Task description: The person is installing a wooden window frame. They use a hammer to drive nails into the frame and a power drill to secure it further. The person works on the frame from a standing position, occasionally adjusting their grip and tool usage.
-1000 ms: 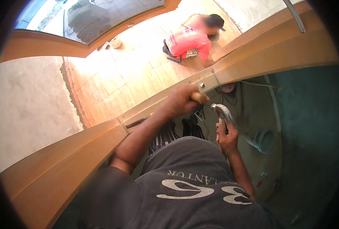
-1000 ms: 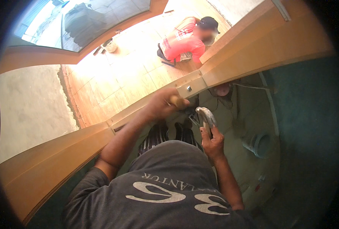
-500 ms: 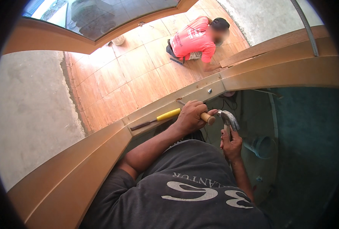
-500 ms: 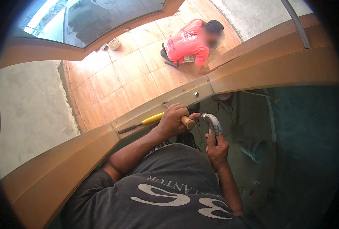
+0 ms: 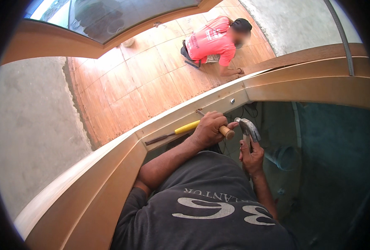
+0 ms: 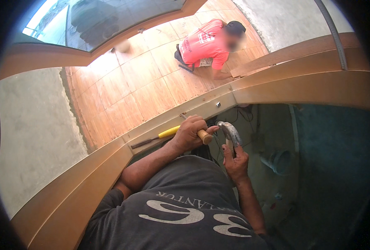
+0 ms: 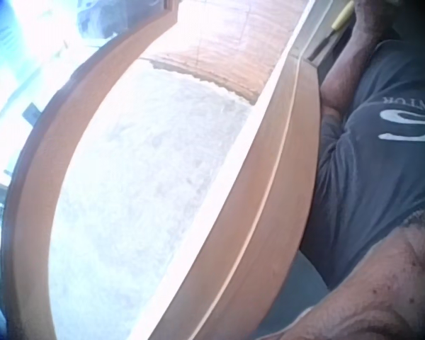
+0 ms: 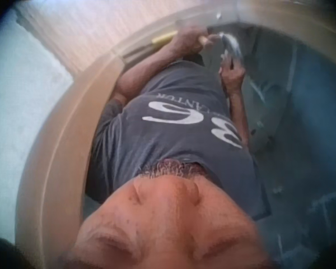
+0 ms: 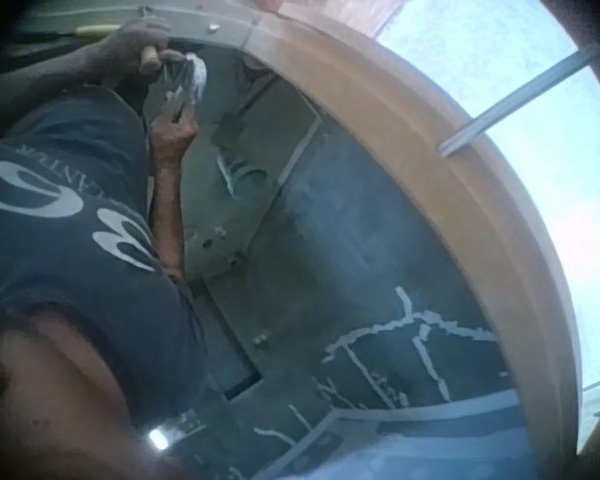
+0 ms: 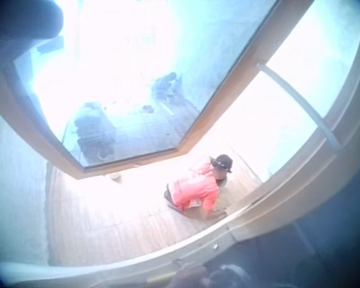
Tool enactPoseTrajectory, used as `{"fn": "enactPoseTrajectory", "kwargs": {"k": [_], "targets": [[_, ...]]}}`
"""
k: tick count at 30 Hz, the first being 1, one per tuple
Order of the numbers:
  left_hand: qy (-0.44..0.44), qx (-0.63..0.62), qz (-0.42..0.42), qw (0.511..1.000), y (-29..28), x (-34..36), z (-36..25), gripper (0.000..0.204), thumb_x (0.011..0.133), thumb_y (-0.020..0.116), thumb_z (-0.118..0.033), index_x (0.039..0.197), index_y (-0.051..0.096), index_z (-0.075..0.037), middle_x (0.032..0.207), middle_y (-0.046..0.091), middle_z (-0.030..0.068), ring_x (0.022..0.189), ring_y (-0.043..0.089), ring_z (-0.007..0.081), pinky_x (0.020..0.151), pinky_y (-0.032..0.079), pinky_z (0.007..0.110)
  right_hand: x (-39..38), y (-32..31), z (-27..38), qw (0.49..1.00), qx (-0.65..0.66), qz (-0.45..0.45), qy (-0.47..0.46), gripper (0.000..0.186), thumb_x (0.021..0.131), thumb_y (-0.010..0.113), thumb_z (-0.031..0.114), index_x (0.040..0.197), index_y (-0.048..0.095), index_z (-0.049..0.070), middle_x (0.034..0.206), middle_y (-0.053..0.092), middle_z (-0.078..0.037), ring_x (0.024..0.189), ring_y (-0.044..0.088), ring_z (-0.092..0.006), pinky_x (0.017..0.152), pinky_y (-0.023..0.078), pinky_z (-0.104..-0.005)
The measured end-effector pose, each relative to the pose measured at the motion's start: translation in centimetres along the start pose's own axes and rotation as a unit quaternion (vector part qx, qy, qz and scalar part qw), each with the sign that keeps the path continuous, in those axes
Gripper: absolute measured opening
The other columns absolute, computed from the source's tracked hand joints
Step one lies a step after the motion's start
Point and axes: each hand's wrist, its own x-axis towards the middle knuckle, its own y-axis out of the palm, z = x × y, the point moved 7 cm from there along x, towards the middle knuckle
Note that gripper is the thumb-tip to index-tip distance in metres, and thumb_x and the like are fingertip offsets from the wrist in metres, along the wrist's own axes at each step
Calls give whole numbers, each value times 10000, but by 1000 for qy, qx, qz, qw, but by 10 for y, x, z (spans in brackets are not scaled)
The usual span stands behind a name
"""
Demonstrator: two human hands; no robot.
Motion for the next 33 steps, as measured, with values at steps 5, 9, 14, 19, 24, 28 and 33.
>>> {"fn": "enactPoseTrajectory", "kwargs": {"k": [5, 9, 14, 19, 24, 28, 33], "targets": [[-4, -13, 7, 1000, -6, 2, -3, 433, 882, 826, -314, 671, 535, -72, 649, 517, 99, 630, 541, 304, 591, 430, 430, -1, 5, 0, 1000, -7, 25, -9, 249, 1027, 654, 170, 1168, 635, -34, 683, 603, -13, 513, 551, -68, 460, 434, -252], [-33, -38, -7, 999, -12, 5, -1, 421, 897, 813, -304, 675, 545, -66, 657, 540, 119, 611, 551, 317, 566, 432, 438, -2, 8, 6, 999, 9, 34, -10, 254, 1020, 659, 134, 1206, 641, -38, 728, 608, -7, 522, 536, -50, 462, 420, -228], [-64, -53, 6, 997, -16, 11, 5, 401, 915, 795, -272, 681, 549, -60, 637, 534, 129, 577, 542, 314, 546, 421, 433, -1, 5, 48, 995, -64, -14, -71, 234, 909, 766, 123, 1051, 640, -14, 688, 639, -59, 584, 631, -148, 545, 490, -316], [-88, -71, 26, 993, -21, 11, 4, 364, 953, 739, -250, 703, 560, -54, 678, 556, 139, 642, 546, 339, 597, 432, 450, 5, -5, 81, 987, -124, -16, -100, 254, 831, 793, 82, 976, 595, 14, 753, 652, -116, 636, 665, -234, 601, 516, -365], [-55, -74, -3, 996, -22, 11, 5, 365, 928, 756, -188, 669, 535, -57, 625, 525, 122, 555, 520, 286, 532, 410, 416, -4, -19, 124, 972, -138, -37, -185, 232, 816, 773, 50, 877, 550, 27, 747, 618, -130, 576, 616, -264, 556, 490, -356], [-96, -78, 14, 992, -24, 13, 9, 352, 938, 746, -210, 685, 548, -65, 640, 539, 123, 593, 536, 297, 565, 425, 423, 3, -2, 150, 935, -143, -8, -323, 196, 799, 733, 22, 877, 554, 38, 721, 576, -126, 584, 612, -323, 530, 469, -433], [-84, -86, 23, 992, -25, 15, 18, 353, 941, 742, -223, 693, 548, -61, 644, 535, 136, 599, 535, 313, 573, 427, 434, 22, 23, 136, 936, -285, 84, -188, 247, 773, 738, 92, 937, 555, 63, 765, 629, -164, 714, 654, -442, 608, 512, -509]]}}
